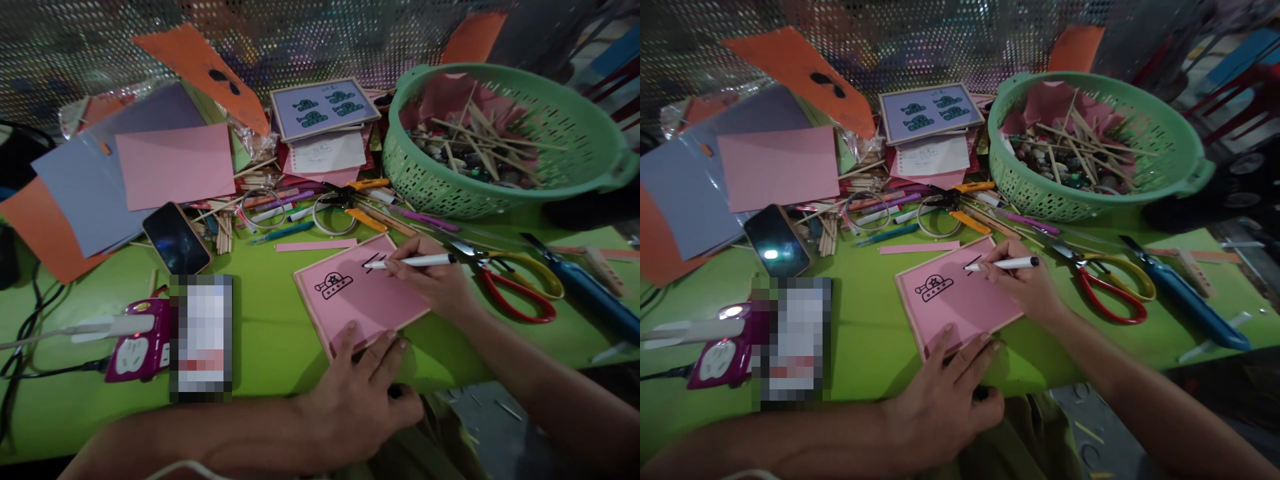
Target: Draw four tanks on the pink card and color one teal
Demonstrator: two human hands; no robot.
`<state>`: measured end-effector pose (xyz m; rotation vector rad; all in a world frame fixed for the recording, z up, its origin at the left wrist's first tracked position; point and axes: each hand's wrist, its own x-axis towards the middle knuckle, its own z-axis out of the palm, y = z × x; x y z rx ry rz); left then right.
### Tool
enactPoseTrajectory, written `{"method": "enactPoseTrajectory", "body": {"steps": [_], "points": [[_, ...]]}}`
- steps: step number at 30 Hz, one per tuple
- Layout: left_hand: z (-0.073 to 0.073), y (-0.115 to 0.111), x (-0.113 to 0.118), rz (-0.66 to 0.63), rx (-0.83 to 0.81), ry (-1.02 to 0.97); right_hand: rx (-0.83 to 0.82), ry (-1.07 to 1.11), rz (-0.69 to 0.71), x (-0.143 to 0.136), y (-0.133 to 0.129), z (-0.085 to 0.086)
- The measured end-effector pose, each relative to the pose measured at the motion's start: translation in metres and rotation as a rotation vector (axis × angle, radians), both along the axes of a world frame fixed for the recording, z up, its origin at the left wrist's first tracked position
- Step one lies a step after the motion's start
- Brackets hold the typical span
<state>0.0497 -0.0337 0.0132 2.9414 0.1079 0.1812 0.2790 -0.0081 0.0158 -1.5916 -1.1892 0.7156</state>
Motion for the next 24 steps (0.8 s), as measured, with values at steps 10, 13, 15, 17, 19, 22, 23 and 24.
{"method": "enactPoseTrajectory", "body": {"steps": [10,13,15,17,19,22,23,24], "points": [[-0.0037,-0.0005,-0.0006,0.001,-0.004,-0.004,-0.02,-0.023,-0.001,0.001,-0.0005,-0.0007],[-0.0053,-0.0013,-0.0003,-0.002,-0.012,-0.007,-0.003,-0.004,0.012,0.001,-0.0007,-0.0006],[-0.0052,-0.0014,-0.0001,-0.009,-0.012,-0.003,-0.003,-0.006,0.022,0.0007,-0.0007,-0.0005],[-0.0044,-0.0011,-0.0001,-0.01,-0.008,0.002,-0.009,-0.019,0.02,0.0003,-0.0005,-0.0005],[-0.0037,-0.0008,-0.0001,-0.006,0.0,0.01,-0.012,-0.032,0.002,-0.0002,-0.0003,-0.0007],[-0.0036,-0.0006,-0.0003,-0.01,0.008,0.006,0.003,-0.033,-0.019,-0.0003,0.0,-0.0008],[-0.0039,-0.0006,-0.0004,-0.01,0.008,0.004,0.004,-0.031,-0.014,-0.0002,0.0001,-0.0008],[-0.0042,-0.0007,-0.0004,-0.012,0.008,0.003,0.003,-0.031,-0.004,0.0,0.0001,-0.0007]]}}
